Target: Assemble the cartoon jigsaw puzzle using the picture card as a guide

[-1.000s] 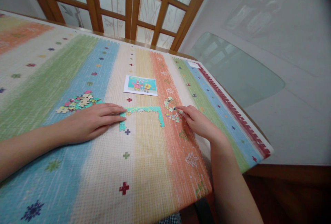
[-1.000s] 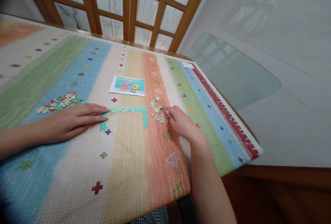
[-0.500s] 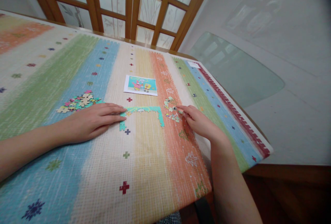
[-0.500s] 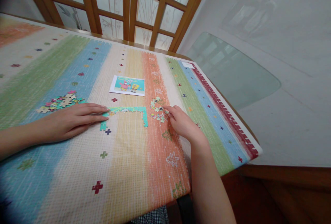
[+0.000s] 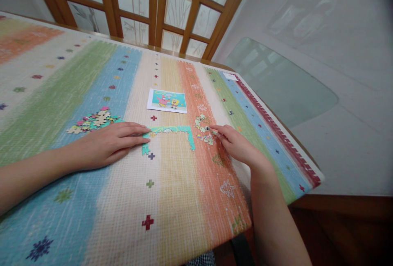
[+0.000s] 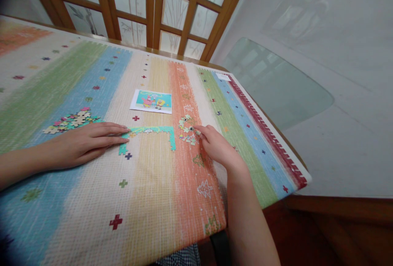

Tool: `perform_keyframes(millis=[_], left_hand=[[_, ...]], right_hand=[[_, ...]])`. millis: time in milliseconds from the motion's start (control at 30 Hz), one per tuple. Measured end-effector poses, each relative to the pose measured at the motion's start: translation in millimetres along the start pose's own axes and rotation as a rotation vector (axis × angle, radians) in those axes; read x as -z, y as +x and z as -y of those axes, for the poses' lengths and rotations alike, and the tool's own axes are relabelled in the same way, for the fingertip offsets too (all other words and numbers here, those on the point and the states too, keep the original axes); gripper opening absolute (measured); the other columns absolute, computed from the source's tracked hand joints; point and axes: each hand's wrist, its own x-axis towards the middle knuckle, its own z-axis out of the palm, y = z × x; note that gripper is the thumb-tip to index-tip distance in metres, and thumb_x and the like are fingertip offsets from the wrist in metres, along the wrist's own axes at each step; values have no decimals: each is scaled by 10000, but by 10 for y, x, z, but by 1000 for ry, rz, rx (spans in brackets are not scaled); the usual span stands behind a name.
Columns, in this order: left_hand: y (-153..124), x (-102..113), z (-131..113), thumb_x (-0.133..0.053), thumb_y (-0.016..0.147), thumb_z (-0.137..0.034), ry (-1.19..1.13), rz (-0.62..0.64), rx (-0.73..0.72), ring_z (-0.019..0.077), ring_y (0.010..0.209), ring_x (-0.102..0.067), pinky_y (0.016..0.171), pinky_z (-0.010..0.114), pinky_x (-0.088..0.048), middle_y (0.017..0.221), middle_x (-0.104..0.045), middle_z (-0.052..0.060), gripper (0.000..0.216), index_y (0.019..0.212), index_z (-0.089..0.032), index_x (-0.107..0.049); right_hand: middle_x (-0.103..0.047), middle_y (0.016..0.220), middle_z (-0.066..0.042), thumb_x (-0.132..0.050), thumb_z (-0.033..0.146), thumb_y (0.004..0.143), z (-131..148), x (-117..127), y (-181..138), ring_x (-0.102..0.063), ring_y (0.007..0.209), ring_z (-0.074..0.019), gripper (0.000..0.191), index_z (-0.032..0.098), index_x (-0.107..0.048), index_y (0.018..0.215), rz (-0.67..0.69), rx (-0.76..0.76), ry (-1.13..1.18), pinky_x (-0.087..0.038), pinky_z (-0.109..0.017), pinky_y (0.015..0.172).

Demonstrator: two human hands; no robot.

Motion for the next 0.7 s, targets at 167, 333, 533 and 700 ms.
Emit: perform_keyframes(millis=[167, 333, 533, 700], left_hand=[[8, 11, -14, -442, 1020, -213, -23, -4, 17, 240, 1344, -535, 1125, 448, -449, 1496, -540, 33, 438, 1425, -333, -558], [14, 12, -15, -452, 1016, -207, -21, -7, 13, 243, 1337, -542, 1114, 457, -460, 1491, -545, 39, 440, 1423, -333, -560], [25, 17, -14, -458, 1008, -207, -28, -9, 4, 246, 1331, -548, 1110, 456, -465, 1481, -555, 43, 444, 1421, -330, -562], [24, 22, -27, -455, 1012, -202, -35, -16, 9, 243, 1335, -545, 1116, 447, -459, 1481, -555, 40, 436, 1414, -328, -568]], right_hand=[[-639, 1297, -122, -385, 168, 980, -23, 0, 3, -611, 1206, -278, 465, 254, -562, 1401, 9, -1, 11, -482, -485, 1052], [-641, 1294, -113, -389, 150, 970, -29, -1, 5, -603, 1219, -275, 476, 269, -564, 1396, 7, 8, 24, -473, -492, 1064], [-644, 1307, -102, -393, 155, 972, 5, 7, 0, -597, 1233, -273, 465, 279, -568, 1384, -6, 9, 28, -469, -491, 1073], [-637, 1331, -109, -400, 164, 975, 17, 13, -2, -592, 1247, -279, 461, 270, -564, 1393, -10, 3, 27, -467, -485, 1077]])
